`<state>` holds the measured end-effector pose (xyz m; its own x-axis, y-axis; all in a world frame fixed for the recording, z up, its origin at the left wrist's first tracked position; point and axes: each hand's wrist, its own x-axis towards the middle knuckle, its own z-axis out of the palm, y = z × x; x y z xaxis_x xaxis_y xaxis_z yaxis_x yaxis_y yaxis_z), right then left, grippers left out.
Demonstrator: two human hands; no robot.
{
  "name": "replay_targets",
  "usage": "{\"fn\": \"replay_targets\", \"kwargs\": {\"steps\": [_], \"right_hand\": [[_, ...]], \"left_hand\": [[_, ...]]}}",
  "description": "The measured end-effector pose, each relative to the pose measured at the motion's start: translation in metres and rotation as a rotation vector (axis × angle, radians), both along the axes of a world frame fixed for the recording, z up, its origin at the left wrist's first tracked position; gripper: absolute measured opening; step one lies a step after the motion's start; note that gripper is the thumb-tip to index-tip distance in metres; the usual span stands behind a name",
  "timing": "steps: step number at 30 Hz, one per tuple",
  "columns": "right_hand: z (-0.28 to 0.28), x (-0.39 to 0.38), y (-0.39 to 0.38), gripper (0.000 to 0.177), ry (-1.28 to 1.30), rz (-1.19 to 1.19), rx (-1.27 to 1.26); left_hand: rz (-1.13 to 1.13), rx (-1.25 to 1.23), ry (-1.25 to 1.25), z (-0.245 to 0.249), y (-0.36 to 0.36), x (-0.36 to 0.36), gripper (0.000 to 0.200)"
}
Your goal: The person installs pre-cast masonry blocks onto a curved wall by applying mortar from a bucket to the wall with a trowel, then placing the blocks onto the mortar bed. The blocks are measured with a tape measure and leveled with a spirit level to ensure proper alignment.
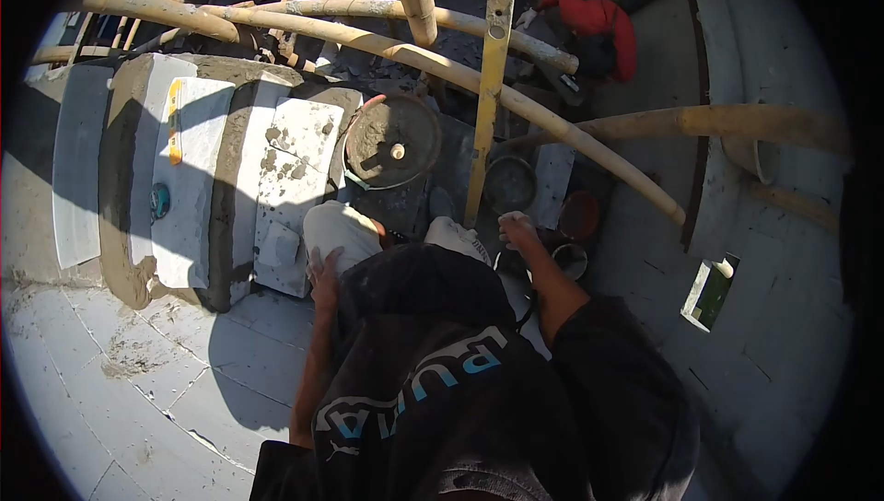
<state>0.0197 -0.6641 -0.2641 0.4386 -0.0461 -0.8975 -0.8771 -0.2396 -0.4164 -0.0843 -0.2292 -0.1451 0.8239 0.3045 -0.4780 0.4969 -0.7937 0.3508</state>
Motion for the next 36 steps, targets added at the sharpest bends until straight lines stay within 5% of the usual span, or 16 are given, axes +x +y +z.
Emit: {"fn": "replay_targets", "kwargs": {"steps": [8,12,15,19,25,28,30,36], "right_hand": [[-0.004,-0.017,0.006,0.027,-0.047,-0.135,0.002],[-0.011,-0.034,0.001,0.030,-0.020,-0.155,0.023],[-0.009,-0.043,0.005,0.028,0.033,-0.190,-0.012],[-0.007,-0.066,0.004,0.027,0.071,-0.261,0.009],[-0.022,-0.097,-0.002,0.023,0.109,-0.295,-0.047],[-0.023,-0.100,-0.004,0.021,0.126,-0.341,-0.035],[-0.022,-0.098,-0.002,0.021,0.128,-0.373,-0.011],[-0.003,-0.083,0.005,0.023,0.087,-0.411,0.007]], "left_hand": [[-0.174,-0.031,-0.017,-0.018,0.036,0.001,0.052],[-0.257,-0.077,0.072,0.027,0.029,0.039,0.060],[0.100,-0.326,0.115,0.058,0.027,0.087,0.063],[0.198,-0.314,-0.104,0.123,0.012,0.177,0.068],[-0.014,-0.468,-0.689,0.245,-0.016,0.322,0.085],[-0.421,-0.376,-0.886,0.284,0.031,0.400,0.060],[-0.648,-0.071,-1.004,0.316,0.013,0.431,0.056],[-0.323,-0.362,-1.089,0.367,-0.070,0.485,0.046]]}}
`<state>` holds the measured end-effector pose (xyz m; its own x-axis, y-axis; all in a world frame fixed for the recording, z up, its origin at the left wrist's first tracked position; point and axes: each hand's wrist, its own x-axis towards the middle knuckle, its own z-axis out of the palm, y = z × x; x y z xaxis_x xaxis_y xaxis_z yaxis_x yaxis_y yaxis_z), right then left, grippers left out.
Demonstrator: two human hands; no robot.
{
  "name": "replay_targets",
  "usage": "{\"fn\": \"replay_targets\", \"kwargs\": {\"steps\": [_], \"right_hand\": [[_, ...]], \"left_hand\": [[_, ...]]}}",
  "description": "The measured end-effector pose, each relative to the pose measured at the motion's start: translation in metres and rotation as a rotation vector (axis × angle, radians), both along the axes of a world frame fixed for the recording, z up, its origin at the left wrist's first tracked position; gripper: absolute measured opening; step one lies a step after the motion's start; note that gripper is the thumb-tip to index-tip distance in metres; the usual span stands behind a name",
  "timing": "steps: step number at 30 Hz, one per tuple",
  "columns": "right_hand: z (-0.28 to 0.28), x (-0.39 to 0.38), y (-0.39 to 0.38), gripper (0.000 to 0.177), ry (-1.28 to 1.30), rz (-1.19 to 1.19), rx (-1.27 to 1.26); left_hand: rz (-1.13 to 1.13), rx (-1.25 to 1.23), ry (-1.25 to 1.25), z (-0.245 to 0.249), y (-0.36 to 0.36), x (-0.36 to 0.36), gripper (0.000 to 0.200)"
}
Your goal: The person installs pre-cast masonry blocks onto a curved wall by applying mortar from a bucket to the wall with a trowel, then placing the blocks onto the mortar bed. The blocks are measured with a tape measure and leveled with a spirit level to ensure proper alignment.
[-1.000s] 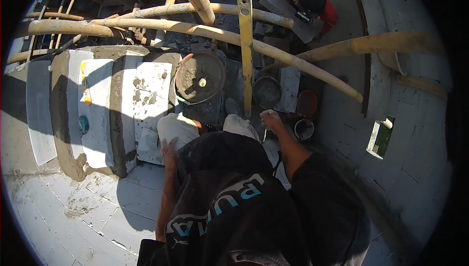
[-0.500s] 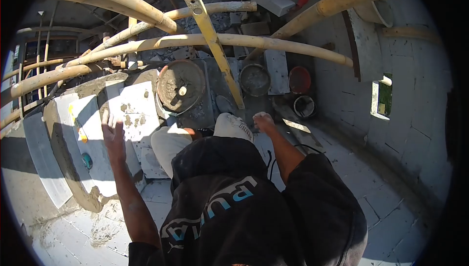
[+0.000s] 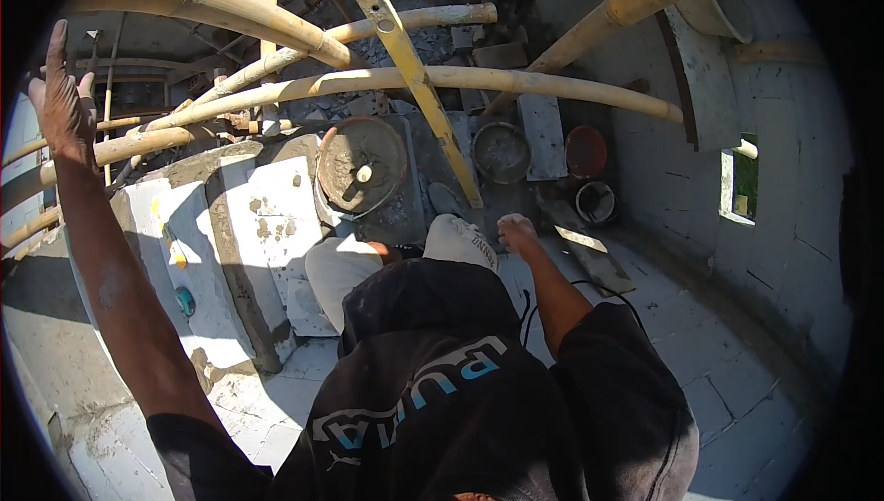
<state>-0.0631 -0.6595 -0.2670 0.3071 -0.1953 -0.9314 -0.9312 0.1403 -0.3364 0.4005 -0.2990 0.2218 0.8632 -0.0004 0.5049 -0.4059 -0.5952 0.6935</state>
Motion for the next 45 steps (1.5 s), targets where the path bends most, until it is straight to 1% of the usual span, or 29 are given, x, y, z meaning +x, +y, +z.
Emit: {"fn": "replay_targets", "kwargs": {"steps": [1,4,6,7,8,9,11,14,15,16,17,18,19,20,23,25,26,29,31,32,34,36,37,38,39,41,42,43,45], "right_hand": [[0.003,0.000,0.001,0.023,-0.014,0.004,0.001],[0.005,-0.004,0.002,0.024,-0.014,-0.016,0.006],[0.005,-0.009,0.001,0.024,-0.004,-0.024,0.001],[0.004,-0.013,0.000,0.024,0.001,-0.019,-0.006],[0.004,-0.017,-0.002,0.024,0.005,-0.013,-0.014],[0.003,-0.022,-0.004,0.024,0.022,-0.010,-0.004],[0.000,-0.027,-0.007,0.024,0.046,-0.006,0.011],[-0.009,-0.020,-0.013,0.023,0.021,0.068,-0.016],[-0.009,-0.005,-0.020,0.023,-0.034,0.047,-0.020],[0.000,0.015,-0.022,0.024,-0.087,0.029,-0.021],[0.013,0.037,-0.022,0.024,-0.139,0.014,-0.017],[0.038,0.068,-0.026,0.026,-0.223,-0.046,-0.009],[0.063,0.101,-0.032,0.028,-0.305,-0.104,0.002],[0.070,0.131,-0.042,0.032,-0.377,-0.191,0.040],[0.112,0.228,-0.074,0.048,-0.559,-0.422,0.141],[0.121,0.287,-0.102,0.061,-0.631,-0.509,0.143],[0.120,0.315,-0.117,0.069,-0.622,-0.585,0.164],[0.132,0.376,-0.148,0.092,-0.563,-0.758,0.288],[0.137,0.406,-0.163,0.103,-0.538,-0.827,0.386],[0.135,0.418,-0.170,0.106,-0.536,-0.850,0.431],[0.138,0.440,-0.178,0.112,-0.516,-0.876,0.489],[0.145,0.462,-0.184,0.109,-0.493,-0.852,0.572],[0.146,0.471,-0.187,0.108,-0.478,-0.841,0.609],[0.144,0.476,-0.187,0.097,-0.570,-0.719,0.622],[0.141,0.479,-0.183,0.092,-0.582,-0.726,0.548],[0.141,0.482,-0.177,0.084,-0.611,-0.728,0.391],[0.136,0.483,-0.179,0.071,-0.607,-0.734,0.394],[0.133,0.484,-0.181,0.068,-0.581,-0.757,0.399],[0.139,0.481,-0.172,0.063,-0.528,-0.799,0.411]], "left_hand": [[0.031,-0.045,0.035,0.003,-0.017,-0.003,0.043],[-0.073,0.033,0.025,-0.004,0.004,0.047,0.042],[-0.150,0.334,-0.118,-0.010,0.010,0.072,0.041],[-0.138,0.199,-0.073,-0.016,0.009,0.078,0.038],[-0.127,0.055,-0.038,-0.018,-0.004,0.073,0.040],[-0.114,-0.091,-0.012,-0.020,-0.017,0.067,0.048],[0.091,-0.345,0.182,-0.015,-0.027,0.085,0.065],[0.213,-0.204,0.103,-0.021,-0.050,0.078,0.079],[0.171,-0.233,0.042,-0.032,-0.033,0.101,0.081],[0.189,-0.082,-0.035,-0.037,-0.019,0.114,0.077],[0.186,-0.030,-0.080,-0.040,-0.018,0.115,0.074],[0.185,0.021,-0.127,-0.041,-0.019,0.116,0.071],[0.162,-0.029,-0.139,-0.042,-0.028,0.106,0.070],[0.138,-0.079,-0.153,-0.043,-0.032,0.101,0.069],[0.143,0.031,-0.234,-0.049,-0.030,0.100,0.062],[0.149,0.132,-0.288,-0.046,-0.033,0.091,0.055],[0.154,0.195,-0.328,-0.049,-0.031,0.093,0.052],[0.130,0.072,-0.272,-0.053,-0.037,0.088,0.046],[0.098,-0.091,-0.292,-0.056,-0.041,0.089,0.044],[0.160,0.101,-0.357,-0.057,-0.034,0.089,0.041],[0.149,0.104,-0.372,-0.059,-0.031,0.090,0.037],[0.133,0.488,-0.525,-0.063,-0.009,0.096,0.036],[0.121,0.425,-0.509,-0.067,-0.004,0.099,0.035],[0.110,0.364,-0.491,-0.067,-0.009,0.097,0.035],[0.099,0.302,-0.467,-0.068,-0.015,0.093,0.035],[0.136,0.359,-0.491,-0.069,-0.024,0.086,0.037],[0.146,0.466,-0.582,-0.069,-0.026,0.086,0.037],[0.159,0.506,-0.642,-0.067,-0.028,0.087,0.040],[0.156,0.441,-0.681,-0.063,-0.038,0.083,0.053]]}}
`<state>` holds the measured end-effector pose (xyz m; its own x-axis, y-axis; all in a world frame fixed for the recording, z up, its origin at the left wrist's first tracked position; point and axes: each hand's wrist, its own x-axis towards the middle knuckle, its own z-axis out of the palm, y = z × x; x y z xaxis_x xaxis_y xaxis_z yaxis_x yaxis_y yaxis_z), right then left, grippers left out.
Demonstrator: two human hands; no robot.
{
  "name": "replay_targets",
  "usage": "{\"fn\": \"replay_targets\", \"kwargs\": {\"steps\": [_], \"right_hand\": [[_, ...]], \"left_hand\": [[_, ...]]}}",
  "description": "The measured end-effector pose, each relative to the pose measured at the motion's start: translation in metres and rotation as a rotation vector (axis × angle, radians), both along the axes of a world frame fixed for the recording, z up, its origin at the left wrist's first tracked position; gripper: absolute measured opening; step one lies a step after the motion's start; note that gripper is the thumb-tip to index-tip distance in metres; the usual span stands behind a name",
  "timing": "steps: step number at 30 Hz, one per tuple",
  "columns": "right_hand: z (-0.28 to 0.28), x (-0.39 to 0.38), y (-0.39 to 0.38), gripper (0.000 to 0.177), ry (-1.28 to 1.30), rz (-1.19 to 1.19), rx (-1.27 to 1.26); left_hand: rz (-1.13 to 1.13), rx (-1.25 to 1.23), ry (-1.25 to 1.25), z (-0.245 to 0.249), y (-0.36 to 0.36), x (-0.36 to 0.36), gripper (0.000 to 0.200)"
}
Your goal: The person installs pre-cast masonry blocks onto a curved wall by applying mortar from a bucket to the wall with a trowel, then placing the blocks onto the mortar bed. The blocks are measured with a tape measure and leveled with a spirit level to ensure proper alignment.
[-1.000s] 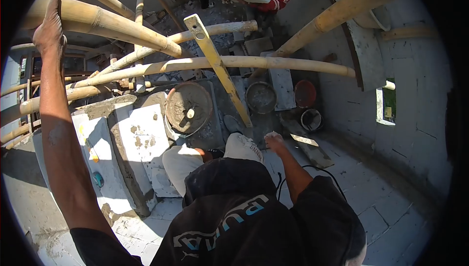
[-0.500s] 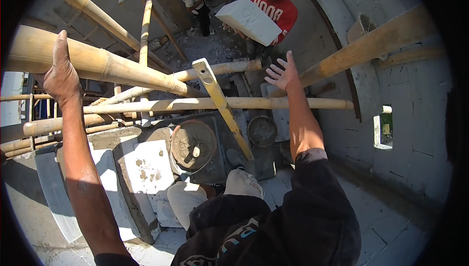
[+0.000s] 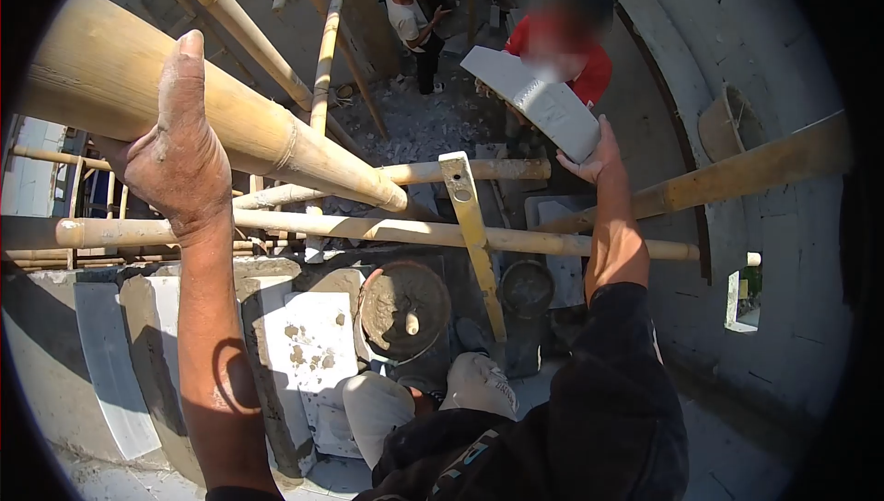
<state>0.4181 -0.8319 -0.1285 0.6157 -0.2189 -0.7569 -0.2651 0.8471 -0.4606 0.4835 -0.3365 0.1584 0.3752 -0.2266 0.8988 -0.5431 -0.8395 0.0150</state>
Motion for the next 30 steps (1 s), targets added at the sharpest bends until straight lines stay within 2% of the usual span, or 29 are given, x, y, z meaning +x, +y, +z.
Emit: {"fn": "replay_targets", "kwargs": {"steps": [2,5,6,10,11,16,19,20,21,22,24,26,30], "right_hand": [[0.000,0.001,0.011,0.060,0.005,-0.037,-0.014],[0.007,-0.005,0.035,0.060,0.036,-0.070,-0.057],[0.009,-0.009,0.041,0.061,0.052,-0.076,-0.068],[0.003,-0.027,0.049,0.065,0.047,0.023,-0.094],[0.003,-0.031,0.054,0.067,0.059,0.041,-0.093],[0.001,-0.033,0.061,0.076,0.106,0.088,-0.126],[0.009,-0.039,0.057,0.078,0.083,0.151,-0.152],[0.013,-0.046,0.055,0.078,0.078,0.161,-0.151],[0.017,-0.052,0.053,0.079,0.104,0.135,-0.161],[0.028,-0.055,0.053,0.079,0.130,0.109,-0.180],[0.049,-0.063,0.041,0.080,0.146,0.117,-0.217],[0.063,-0.074,0.032,0.081,0.131,0.179,-0.232],[0.083,-0.100,0.025,0.083,0.130,0.278,-0.283]], "left_hand": [[-0.065,-0.137,0.045,0.003,-0.012,-0.005,0.070],[-0.231,-0.574,0.255,0.012,-0.033,-0.016,0.099],[-0.278,-0.673,0.252,0.010,-0.036,-0.013,0.100],[-0.129,-0.511,0.215,0.003,-0.026,-0.011,0.102],[-0.237,-0.652,0.252,0.007,-0.032,-0.013,0.096],[-0.251,-0.799,0.543,0.008,-0.035,-0.035,0.074],[-0.238,-0.837,0.804,-0.071,-0.038,-0.072,0.074],[-0.209,-1.202,1.162,-0.103,-0.047,-0.100,0.075],[-0.085,-1.185,1.338,-0.131,-0.063,-0.127,0.078],[-0.140,-1.085,1.873,-0.157,-0.068,-0.143,0.099],[-0.192,-1.213,2.530,-0.179,-0.108,-0.162,0.114],[-0.441,-1.123,2.633,-0.198,-0.144,-0.154,0.119],[-0.310,-1.499,2.379,-0.237,-0.230,-0.096,0.121]]}}
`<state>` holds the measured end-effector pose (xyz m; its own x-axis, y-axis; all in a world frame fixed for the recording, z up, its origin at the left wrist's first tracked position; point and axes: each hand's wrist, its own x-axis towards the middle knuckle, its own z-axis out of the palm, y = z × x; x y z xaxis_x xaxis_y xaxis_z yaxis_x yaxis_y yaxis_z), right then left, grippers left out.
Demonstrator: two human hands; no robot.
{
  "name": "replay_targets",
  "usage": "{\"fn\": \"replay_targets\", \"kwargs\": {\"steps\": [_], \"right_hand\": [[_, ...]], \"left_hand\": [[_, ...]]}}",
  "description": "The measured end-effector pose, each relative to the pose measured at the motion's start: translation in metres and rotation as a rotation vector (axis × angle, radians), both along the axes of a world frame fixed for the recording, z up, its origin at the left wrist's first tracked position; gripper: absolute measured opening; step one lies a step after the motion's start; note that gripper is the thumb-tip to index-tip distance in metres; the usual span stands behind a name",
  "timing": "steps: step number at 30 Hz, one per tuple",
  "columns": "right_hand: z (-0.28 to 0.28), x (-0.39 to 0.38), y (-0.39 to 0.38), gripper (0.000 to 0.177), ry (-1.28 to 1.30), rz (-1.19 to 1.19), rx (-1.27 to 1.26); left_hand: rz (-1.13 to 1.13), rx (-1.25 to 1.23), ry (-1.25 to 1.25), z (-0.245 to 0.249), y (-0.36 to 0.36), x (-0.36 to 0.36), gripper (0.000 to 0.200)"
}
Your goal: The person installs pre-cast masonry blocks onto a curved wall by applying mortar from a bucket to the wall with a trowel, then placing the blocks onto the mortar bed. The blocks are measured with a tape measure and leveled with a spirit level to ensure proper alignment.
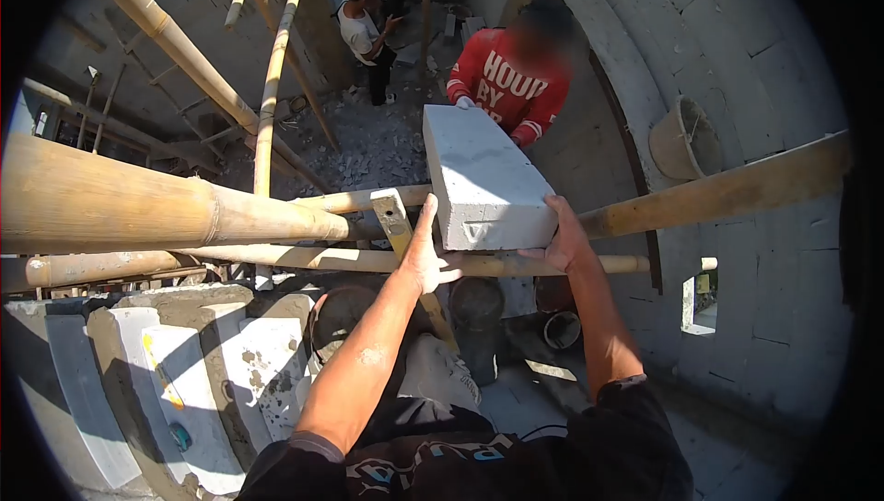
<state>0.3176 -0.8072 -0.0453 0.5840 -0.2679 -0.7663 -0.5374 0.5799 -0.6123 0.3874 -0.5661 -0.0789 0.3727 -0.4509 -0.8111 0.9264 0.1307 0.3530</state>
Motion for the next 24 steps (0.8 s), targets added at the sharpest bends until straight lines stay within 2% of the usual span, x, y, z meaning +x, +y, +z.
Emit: {"fn": "replay_targets", "kwargs": {"steps": [2,3,6,7,10,16,19,22,24], "right_hand": [[0.006,-0.018,0.000,0.084,-0.026,0.077,0.002],[0.008,-0.020,0.002,0.085,-0.015,0.064,-0.018],[0.013,-0.022,0.013,0.085,-0.005,0.046,-0.044],[0.016,-0.021,0.015,0.085,-0.012,0.054,-0.036],[0.024,-0.025,0.010,0.084,-0.006,0.050,-0.035],[0.060,-0.064,0.005,0.082,-0.037,0.087,-0.030],[0.084,-0.099,0.023,0.083,-0.063,0.081,0.020],[0.079,-0.142,0.045,0.085,-0.091,0.009,0.104],[0.067,-0.157,0.053,0.083,-0.114,-0.027,0.167]], "left_hand": [[0.051,-0.293,-0.052,-0.028,-0.026,0.025,0.108],[0.009,-0.367,0.080,-0.022,-0.029,0.028,0.084],[-0.063,-0.297,0.004,-0.032,-0.026,0.031,0.073],[-0.036,-0.252,0.032,-0.037,-0.023,0.033,0.061],[-0.026,-0.346,-0.001,-0.024,-0.025,0.030,0.058],[-0.006,-0.271,0.012,0.028,-0.031,-0.006,0.053],[0.047,-0.186,-0.123,0.072,-0.017,-0.041,0.065],[0.085,-0.133,-0.191,0.054,-0.001,-0.082,0.080],[0.007,-0.147,-0.221,0.055,0.011,-0.082,0.087]]}}
